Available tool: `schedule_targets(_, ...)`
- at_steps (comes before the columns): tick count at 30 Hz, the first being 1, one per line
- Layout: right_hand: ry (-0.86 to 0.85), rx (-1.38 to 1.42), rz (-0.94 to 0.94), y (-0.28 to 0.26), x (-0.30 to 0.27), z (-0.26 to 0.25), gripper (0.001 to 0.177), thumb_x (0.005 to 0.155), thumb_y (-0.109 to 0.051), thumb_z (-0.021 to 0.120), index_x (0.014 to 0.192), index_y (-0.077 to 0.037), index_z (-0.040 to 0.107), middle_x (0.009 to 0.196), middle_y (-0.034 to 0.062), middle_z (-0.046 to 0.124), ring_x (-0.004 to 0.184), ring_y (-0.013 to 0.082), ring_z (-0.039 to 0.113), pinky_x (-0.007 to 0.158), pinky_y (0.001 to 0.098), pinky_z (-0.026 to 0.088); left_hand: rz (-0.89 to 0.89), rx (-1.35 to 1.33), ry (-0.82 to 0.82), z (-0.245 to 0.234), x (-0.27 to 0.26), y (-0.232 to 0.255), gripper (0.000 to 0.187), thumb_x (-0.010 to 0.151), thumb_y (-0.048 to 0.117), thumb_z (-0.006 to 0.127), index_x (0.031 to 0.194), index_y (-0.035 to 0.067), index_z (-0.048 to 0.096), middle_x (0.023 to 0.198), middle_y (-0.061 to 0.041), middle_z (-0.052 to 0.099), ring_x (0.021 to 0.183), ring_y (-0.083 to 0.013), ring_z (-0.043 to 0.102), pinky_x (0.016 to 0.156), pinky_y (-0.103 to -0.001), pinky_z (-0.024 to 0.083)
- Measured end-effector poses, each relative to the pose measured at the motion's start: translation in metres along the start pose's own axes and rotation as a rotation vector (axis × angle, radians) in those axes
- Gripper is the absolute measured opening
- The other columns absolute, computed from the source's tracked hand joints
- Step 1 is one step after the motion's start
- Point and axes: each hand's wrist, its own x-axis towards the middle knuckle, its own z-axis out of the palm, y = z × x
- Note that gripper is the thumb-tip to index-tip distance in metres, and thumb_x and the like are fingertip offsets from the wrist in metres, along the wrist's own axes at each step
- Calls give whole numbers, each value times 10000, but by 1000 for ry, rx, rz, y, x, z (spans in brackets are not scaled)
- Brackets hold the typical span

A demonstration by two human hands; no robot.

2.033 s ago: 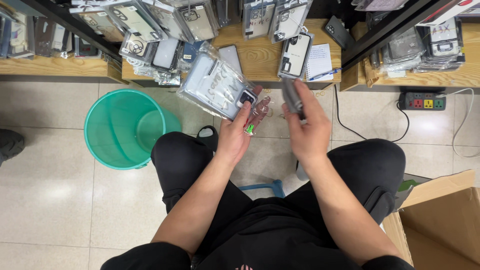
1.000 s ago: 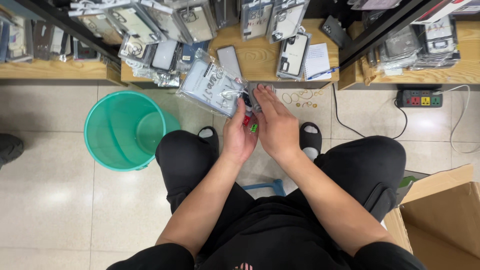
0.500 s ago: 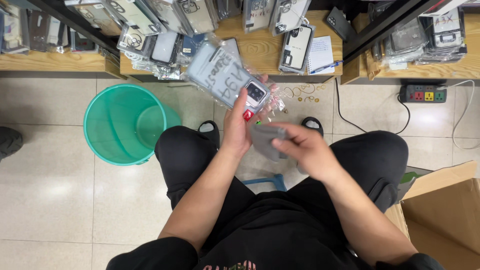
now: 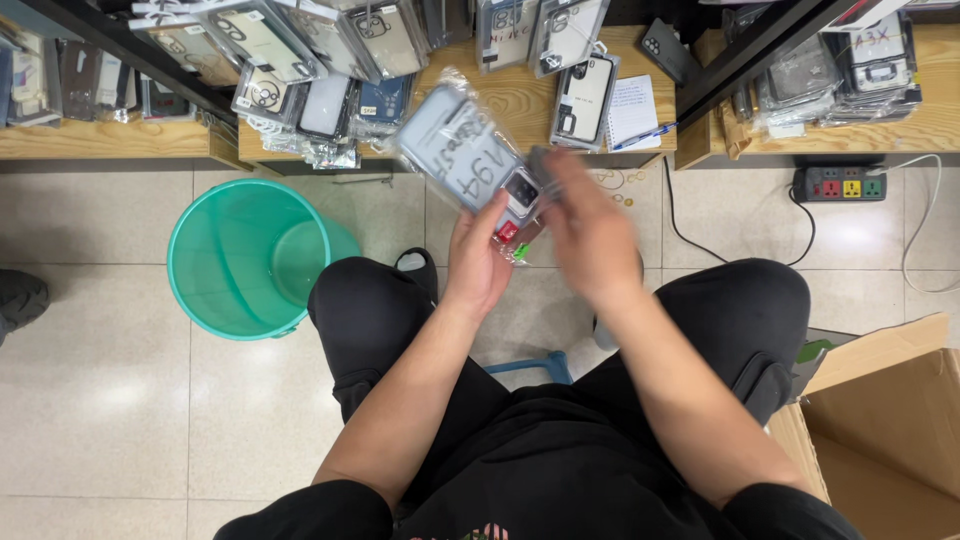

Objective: The person sits on a low stool and wipes the plastic packaging of several phone cases with a gray cloth. They handle the cases one by one, wiping both sides, then stack them together. Finally, they place the stack into a cardboard box and write on a notepad.

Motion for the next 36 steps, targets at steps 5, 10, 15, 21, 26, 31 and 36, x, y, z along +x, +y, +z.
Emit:
schedule_targets(5,30,-248,-141,19,-30,46,425,1159,-152,721,1573,-57,701,1572,194,724,1415,416,706,1090,513,630,-45,-81,69,-20,6,-16,410,1115,480,771,1436,231,716,1353,-125,822,1148,-292,807,945,-444,700)
schedule_targets(10,-23,-252,-160,8,-46,44,440,1102,-117,738,1538,-62,722,1528,206,747,1356,419,741,1042,545,640,-17,-109,7,-1,2,-8,448,1191,522,666,1540,240,673,1537,-123,728,1333,-310,721,1111,-491,625)
schedule_targets(15,-179,123,-101,-30,-65,21,408,1080,-214,773,1487,-230,789,1451,28,824,1375,287,755,1057,401,647,-100,-135,161,59,-30,45,766,1067,661,683,1605,117,656,1608,-141,690,1383,-287,708,1196,-426,598)
schedule_targets(21,-297,780,408,0,-54,-29,401,1100,-209,740,1489,-119,782,1176,140,887,1082,187,803,980,405,674,-30,-16,170,28,-12,26,699,1101,518,741,1655,115,604,1698,-144,610,1522,-325,599,1280,-517,507)
schedule_targets(26,26,1184,681,17,-36,-38,388,1147,-154,658,1518,-45,691,1273,168,828,1139,304,847,927,525,735,21,-69,40,0,4,17,382,1094,264,824,1447,132,757,1434,-130,804,1310,-284,771,1152,-494,621)
schedule_targets(31,135,1211,618,22,-23,-49,408,1099,-77,708,1505,-54,669,1351,189,808,1195,326,843,1015,570,731,60,-68,11,36,-26,32,320,1020,20,852,1318,121,794,1277,-121,867,1220,-273,825,1079,-463,675)
schedule_targets(36,109,493,155,14,-25,-29,496,1138,12,736,1612,-28,594,1574,270,664,1471,493,626,1174,629,571,90,-95,-190,12,-14,17,496,995,-135,738,1461,34,720,1544,-262,718,1403,-496,686,1133,-609,629)
